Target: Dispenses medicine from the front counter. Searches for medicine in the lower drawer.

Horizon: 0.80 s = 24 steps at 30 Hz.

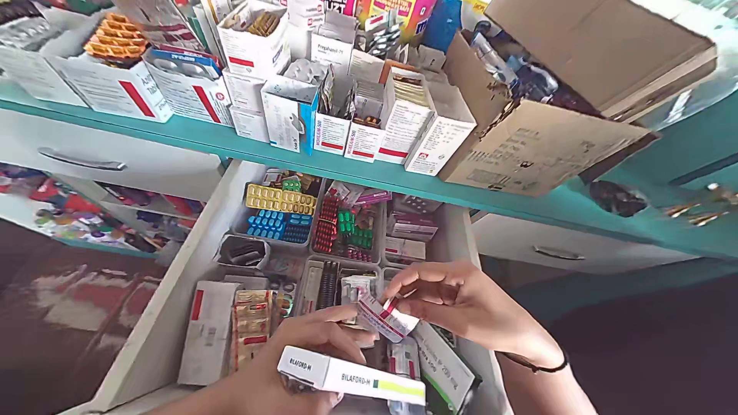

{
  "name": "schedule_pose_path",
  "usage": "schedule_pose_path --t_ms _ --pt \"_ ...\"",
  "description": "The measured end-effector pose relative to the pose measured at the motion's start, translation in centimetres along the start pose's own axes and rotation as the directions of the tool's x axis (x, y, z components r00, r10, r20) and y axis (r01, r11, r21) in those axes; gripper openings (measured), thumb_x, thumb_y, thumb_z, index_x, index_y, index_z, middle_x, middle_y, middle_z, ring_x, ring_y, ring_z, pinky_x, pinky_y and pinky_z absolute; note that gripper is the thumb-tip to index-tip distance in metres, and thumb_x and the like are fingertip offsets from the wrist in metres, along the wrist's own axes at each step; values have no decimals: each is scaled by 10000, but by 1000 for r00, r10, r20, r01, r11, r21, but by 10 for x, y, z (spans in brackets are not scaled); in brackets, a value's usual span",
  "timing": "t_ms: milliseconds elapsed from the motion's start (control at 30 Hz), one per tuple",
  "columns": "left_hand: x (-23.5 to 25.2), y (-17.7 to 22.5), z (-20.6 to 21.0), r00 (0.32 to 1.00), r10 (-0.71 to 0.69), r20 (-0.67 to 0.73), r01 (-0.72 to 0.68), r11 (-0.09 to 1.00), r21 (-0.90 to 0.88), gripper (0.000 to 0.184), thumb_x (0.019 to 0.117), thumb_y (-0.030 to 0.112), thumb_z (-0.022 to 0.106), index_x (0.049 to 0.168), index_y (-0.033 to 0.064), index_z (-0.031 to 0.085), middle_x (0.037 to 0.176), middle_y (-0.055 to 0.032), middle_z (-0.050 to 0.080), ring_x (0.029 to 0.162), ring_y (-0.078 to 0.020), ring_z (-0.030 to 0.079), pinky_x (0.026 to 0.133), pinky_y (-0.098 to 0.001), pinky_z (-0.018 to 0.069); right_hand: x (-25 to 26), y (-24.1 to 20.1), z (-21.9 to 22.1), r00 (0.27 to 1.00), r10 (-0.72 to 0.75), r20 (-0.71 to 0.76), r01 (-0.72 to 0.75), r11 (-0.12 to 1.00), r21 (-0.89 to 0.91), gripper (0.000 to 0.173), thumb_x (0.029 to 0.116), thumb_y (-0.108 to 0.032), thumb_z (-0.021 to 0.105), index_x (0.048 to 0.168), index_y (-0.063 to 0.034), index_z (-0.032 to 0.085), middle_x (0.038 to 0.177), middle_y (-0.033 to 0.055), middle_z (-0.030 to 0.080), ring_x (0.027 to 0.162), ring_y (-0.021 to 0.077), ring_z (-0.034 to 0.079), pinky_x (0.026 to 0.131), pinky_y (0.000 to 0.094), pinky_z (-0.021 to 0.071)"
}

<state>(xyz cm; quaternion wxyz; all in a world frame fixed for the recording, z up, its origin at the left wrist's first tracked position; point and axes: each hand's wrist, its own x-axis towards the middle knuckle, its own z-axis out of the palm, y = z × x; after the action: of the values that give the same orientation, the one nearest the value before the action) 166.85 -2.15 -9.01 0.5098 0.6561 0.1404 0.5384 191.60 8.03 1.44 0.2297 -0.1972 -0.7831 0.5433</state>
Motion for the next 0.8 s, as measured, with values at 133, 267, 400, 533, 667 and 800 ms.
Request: schedule_pose_path --t_ms 133,267,400,533,667,800 --pt "0 5 3 999 43 20 -42 997 -67 311 952 272 696 1173 56 661 1342 -96 628 1283 -218 608 1071 -418 546 -2 -3 9 998 -63 -16 62 998 -31 146 971 -21 642 1094 3 717 1048 2 756 934 8 715 838 164 605" --pt "1 14 3 994 66 91 -65 998 -9 300 960 294 695 1108 35 669 1441 -149 555 1352 -224 553 1090 -377 527 -4 -6 11 993 -101 -64 96 993 -75 139 966 -54 650 1069 -31 740 1026 -9 767 917 11 724 816 158 612" --pt "1 17 4 989 82 119 -86 996 34 318 978 294 668 1131 15 678 1467 -177 539 1383 -239 523 1128 -375 487 -2 -6 10 996 -80 -45 75 991 -113 149 965 -80 646 1068 -57 752 1012 -40 769 909 -26 715 801 128 599" --pt "1 19 5 994 77 81 -83 994 70 341 981 306 661 1164 18 663 1367 -155 620 1341 -243 563 1127 -401 489 0 -7 10 994 -103 -25 98 986 -138 156 971 -89 638 1063 -55 760 997 -37 769 903 -29 714 799 122 598" --pt "1 20 6 995 76 59 -84 985 148 403 1006 301 633 1286 11 621 1354 -95 635 1281 -137 593 1093 -305 499 0 -10 12 991 -132 -10 129 980 -151 161 978 -93 629 1062 -47 758 991 -40 768 894 -43 705 794 109 589" --pt "0 22 7 998 57 39 -63 979 192 465 1017 292 622 1380 5 572 1388 -67 607 1262 -64 582 1049 -238 514 2 -10 16 992 -127 12 128 986 -108 163 978 -65 619 1069 -25 748 995 -31 763 900 -49 698 808 103 582"
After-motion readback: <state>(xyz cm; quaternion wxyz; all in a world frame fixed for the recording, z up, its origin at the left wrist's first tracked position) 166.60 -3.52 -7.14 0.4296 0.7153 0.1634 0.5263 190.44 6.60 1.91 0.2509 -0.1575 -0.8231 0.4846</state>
